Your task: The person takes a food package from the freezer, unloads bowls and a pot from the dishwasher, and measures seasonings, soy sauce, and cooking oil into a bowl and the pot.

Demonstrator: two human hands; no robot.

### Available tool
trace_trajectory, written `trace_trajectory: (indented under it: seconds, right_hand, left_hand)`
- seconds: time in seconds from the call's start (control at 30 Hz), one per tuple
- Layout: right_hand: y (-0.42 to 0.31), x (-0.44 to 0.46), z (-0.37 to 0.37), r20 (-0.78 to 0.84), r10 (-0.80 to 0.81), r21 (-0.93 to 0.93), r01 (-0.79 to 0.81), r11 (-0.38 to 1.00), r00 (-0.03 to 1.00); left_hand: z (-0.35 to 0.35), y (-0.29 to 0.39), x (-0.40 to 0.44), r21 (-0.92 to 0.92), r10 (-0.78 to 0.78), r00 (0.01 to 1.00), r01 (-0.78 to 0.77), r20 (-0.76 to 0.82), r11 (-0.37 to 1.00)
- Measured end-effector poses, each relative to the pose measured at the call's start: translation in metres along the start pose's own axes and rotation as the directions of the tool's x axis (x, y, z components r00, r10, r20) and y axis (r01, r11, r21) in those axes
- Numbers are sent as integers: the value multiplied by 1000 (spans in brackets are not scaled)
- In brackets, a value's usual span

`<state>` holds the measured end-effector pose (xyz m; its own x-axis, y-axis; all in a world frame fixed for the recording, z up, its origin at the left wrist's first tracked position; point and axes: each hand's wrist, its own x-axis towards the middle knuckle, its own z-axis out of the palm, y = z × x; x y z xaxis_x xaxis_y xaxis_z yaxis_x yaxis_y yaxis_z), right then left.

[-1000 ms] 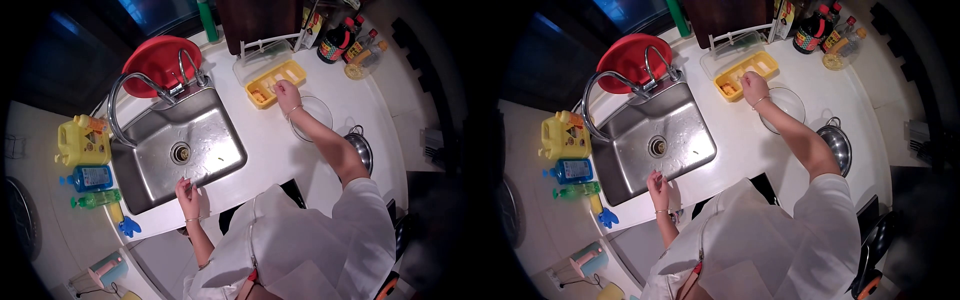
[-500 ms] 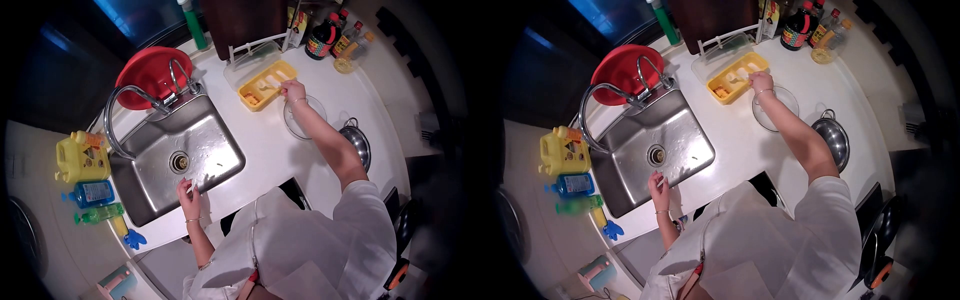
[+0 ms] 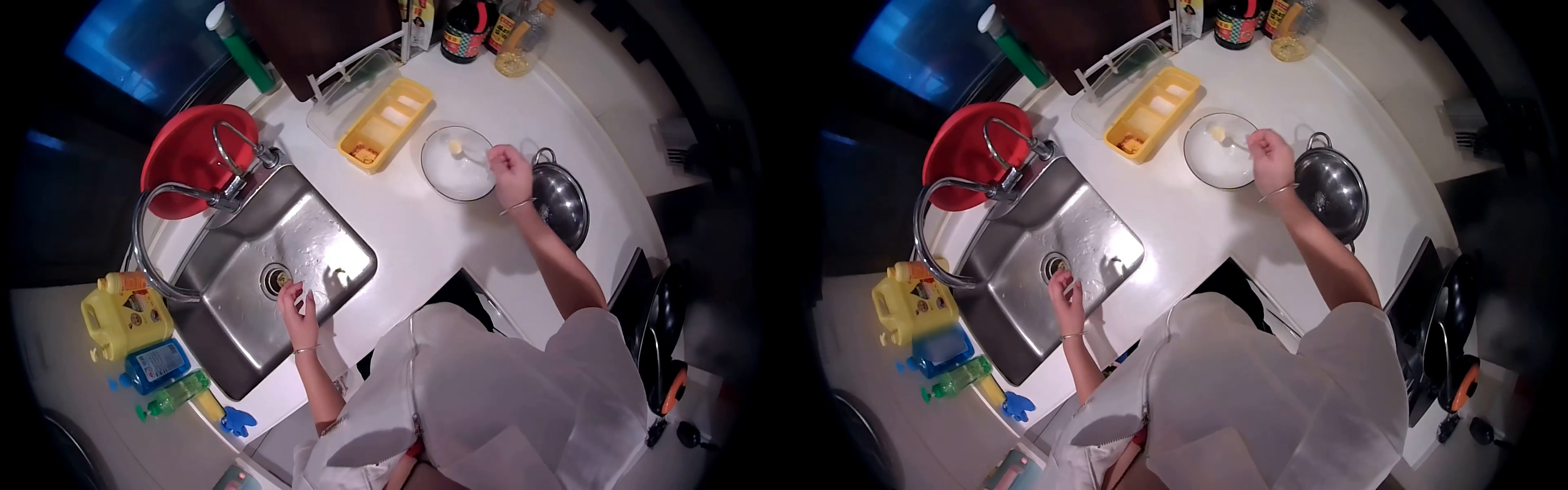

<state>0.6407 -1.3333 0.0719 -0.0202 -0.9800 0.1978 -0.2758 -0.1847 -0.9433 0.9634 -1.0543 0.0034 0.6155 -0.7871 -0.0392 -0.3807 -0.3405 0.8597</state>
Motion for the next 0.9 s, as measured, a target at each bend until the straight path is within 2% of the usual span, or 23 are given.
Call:
trace_trajectory:
  seconds: [0.07, 0.13, 0.17, 0.2, 0.27, 0.3, 0.37, 0.4, 0.47, 0.5, 0.53, 0.57, 0.6, 0.67, 0.7, 0.73, 0.8, 0.87, 0.9]
  right_hand:
    - [17, -10, 2, 14, 39, -47, -38, 998, 999]
    - [21, -10, 5, -21, -102, -310, 90, 947, 995]
    - [15, -9, 3, 0, -204, -379, 189, 906, 979]
    - [12, -8, 3, 3, -202, -377, 188, 907, 979]
    - [9, -5, 1, 89, -328, -483, 329, 812, 941]
    - [9, -6, 0, 91, -328, -482, 330, 812, 940]
    - [9, -7, -1, 221, -506, -616, 521, 590, 834]
    - [12, -10, 0, 227, -507, -612, 527, 590, 832]
    - [20, -13, 3, 44, -290, -455, 278, 846, 956]
    - [22, -12, 3, 52, -293, -451, 284, 846, 955]
    - [23, -10, 4, -43, -163, -277, 145, 950, 986]
    - [24, -9, 4, -109, -11, -79, 2, 997, 994]
    - [25, -3, 3, -100, -13, -75, 6, 997, 995]
    - [16, 14, 6, 6, 288, 282, -278, 918, 958]
    - [11, 21, 12, 38, 372, 335, -363, 870, 927]
    - [9, 27, 25, 43, 368, 337, -360, 870, 929]
    - [9, 39, 54, 138, 184, 357, -222, 907, 973]
    - [7, 48, 91, 97, 106, 203, -124, 971, 990]
    - [4, 52, 106, 102, 102, 210, -121, 970, 990]
  left_hand:
    - [2, -5, 8, 16, 82, 997, -82, 3, 997]
    - [2, -5, 13, 6, 100, 995, -99, -8, 995]
    - [0, -4, 14, -1, 110, 994, -111, -25, 994]
    - [-1, -3, 14, 1, 108, 994, -108, -27, 994]
    - [-4, -2, 13, -8, 79, 996, -79, -31, 997]
    - [-6, 0, 12, -8, 77, 996, -77, -33, 997]
    - [-7, 1, 5, 14, 12, 1000, -12, -27, 1000]
    - [-8, -2, 2, 13, 7, 999, -7, -33, 1000]
    - [-9, -9, -4, 16, -19, 999, 19, -44, 1000]
    - [-10, -13, -7, 15, -23, 998, 24, -51, 1000]
    - [-10, -15, -9, 34, -10, 999, 11, -50, 999]
    - [-10, -16, -11, 54, 4, 999, -2, -49, 999]
    - [-11, -16, -13, 56, 1, 998, 2, -59, 998]
    - [-11, -11, -14, 7, -38, 996, 38, -76, 999]
    - [-12, -10, -14, 7, -38, 996, 39, -85, 999]
    - [-12, -9, -15, 0, -45, 995, 45, -86, 999]
    - [-12, -6, -15, -7, -50, 995, 50, -92, 999]
    - [-13, -2, -17, -1, -54, 994, 54, -91, 999]
    - [-14, -1, -18, 2, -52, 994, 52, -100, 999]
